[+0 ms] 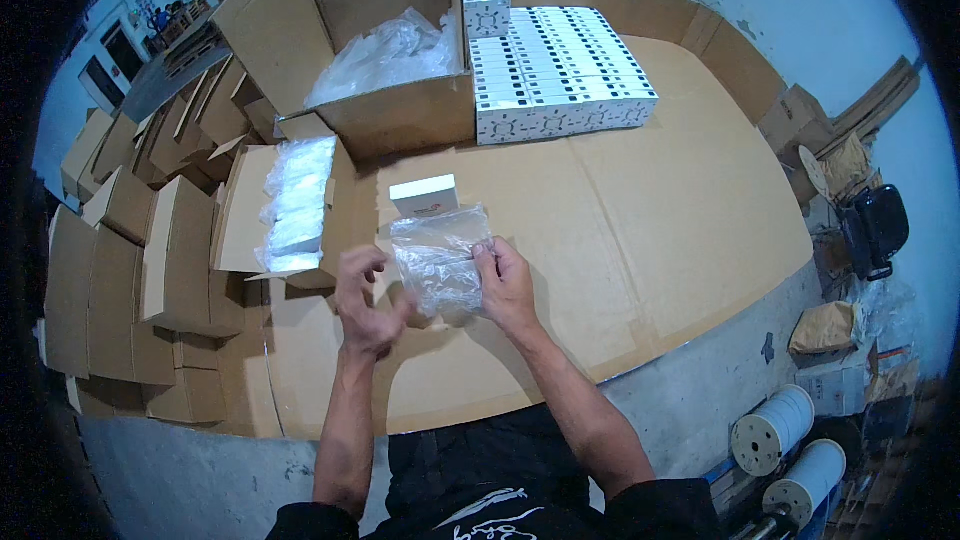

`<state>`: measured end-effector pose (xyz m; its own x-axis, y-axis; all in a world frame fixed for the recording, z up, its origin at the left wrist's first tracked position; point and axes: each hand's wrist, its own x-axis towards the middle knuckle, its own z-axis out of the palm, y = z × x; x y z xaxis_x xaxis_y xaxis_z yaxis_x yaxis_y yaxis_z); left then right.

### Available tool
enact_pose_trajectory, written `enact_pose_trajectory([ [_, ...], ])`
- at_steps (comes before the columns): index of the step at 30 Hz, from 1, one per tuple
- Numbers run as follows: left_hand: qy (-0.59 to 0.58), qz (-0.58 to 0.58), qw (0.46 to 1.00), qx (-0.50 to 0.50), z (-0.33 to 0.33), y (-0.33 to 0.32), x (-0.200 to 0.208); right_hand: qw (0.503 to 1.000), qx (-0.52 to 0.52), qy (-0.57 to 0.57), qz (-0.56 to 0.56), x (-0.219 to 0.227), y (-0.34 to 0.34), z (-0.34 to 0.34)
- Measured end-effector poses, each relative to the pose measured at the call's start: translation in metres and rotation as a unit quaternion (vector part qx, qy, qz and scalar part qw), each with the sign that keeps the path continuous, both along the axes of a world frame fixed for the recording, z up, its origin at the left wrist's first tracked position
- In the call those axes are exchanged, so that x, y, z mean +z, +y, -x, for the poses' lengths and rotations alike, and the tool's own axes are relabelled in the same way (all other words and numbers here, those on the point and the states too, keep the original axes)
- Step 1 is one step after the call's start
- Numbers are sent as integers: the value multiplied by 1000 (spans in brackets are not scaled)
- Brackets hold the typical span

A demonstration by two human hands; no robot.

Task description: Placing white boxes into plastic bags and then into larger shipping boxes.

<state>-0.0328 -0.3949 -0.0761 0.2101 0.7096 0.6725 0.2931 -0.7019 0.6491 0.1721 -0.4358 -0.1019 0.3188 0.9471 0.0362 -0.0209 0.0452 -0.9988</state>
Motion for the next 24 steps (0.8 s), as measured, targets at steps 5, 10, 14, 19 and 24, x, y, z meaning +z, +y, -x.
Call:
enact_pose_trajectory([
  [5, 153, -85, 983, -60, -9, -17, 21, 998, -8, 58, -1, 1, 0, 2],
  [10, 202, -65, 976, -58, -18, -14, 4, 1000, -14, 14, -2, 3, -1, 2],
  [14, 193, -34, 979, -48, -16, -16, 15, 1000, -26, -4, -6, 1, -1, 0],
  [19, 213, -25, 975, -62, -11, -14, 12, 1000, -23, -19, -3, 1, -1, 3],
  [24, 70, 51, 984, -155, 8, -2, 16, 998, -57, -8, 2, -4, 3, 3],
])
